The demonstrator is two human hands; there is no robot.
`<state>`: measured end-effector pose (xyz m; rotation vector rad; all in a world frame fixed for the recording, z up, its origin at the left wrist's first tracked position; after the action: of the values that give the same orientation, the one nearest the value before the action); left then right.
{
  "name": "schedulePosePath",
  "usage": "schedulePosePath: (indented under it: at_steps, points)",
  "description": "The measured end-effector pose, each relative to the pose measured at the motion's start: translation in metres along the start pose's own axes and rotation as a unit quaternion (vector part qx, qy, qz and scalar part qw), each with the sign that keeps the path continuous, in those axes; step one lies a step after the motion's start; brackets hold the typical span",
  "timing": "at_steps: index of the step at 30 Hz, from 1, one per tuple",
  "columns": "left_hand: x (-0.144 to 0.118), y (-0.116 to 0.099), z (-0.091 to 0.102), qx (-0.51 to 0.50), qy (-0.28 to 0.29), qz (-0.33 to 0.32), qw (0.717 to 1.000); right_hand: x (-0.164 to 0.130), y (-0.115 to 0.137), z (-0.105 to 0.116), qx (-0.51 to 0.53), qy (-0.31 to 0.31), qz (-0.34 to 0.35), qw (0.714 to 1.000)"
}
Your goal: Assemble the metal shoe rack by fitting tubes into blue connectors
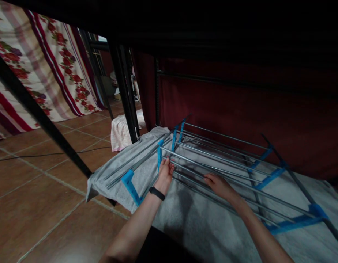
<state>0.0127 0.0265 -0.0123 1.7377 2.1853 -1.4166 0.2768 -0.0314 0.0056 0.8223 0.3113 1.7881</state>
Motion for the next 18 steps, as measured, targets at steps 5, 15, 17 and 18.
schedulePosePath:
  at_steps: [5, 15, 17, 18]
  points:
    - [0.001, 0.001, -0.001, -0.001, 0.003, -0.017, 1.0, 0.02, 0.033, -0.021, -0.014, -0.001, 0.01, 1.0]
    - [0.011, -0.002, 0.011, 0.025, 0.02, -0.042, 0.999, 0.105, 0.127, -0.107, -0.061, 0.041, 0.021, 0.997]
    - [0.014, 0.0, 0.011, 0.016, 0.033, -0.058, 0.998, 0.12, 0.139, -0.119, -0.086, 0.051, 0.006, 0.995]
    - [0.015, 0.001, 0.01, 0.012, 0.039, -0.067, 0.997, 0.126, 0.144, -0.123, -0.095, 0.05, 0.001, 0.994]
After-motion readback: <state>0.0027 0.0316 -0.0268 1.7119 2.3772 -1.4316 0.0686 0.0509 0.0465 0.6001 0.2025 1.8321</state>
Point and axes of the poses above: each hand's wrist, its own x-axis towards the middle knuckle, its own z-axis out of the back of the hand, y = z × x, the point moved 1 cm from there along x, towards the middle knuckle, and after that the axes turned 15 degrees about -y, right-handed, at the moved point
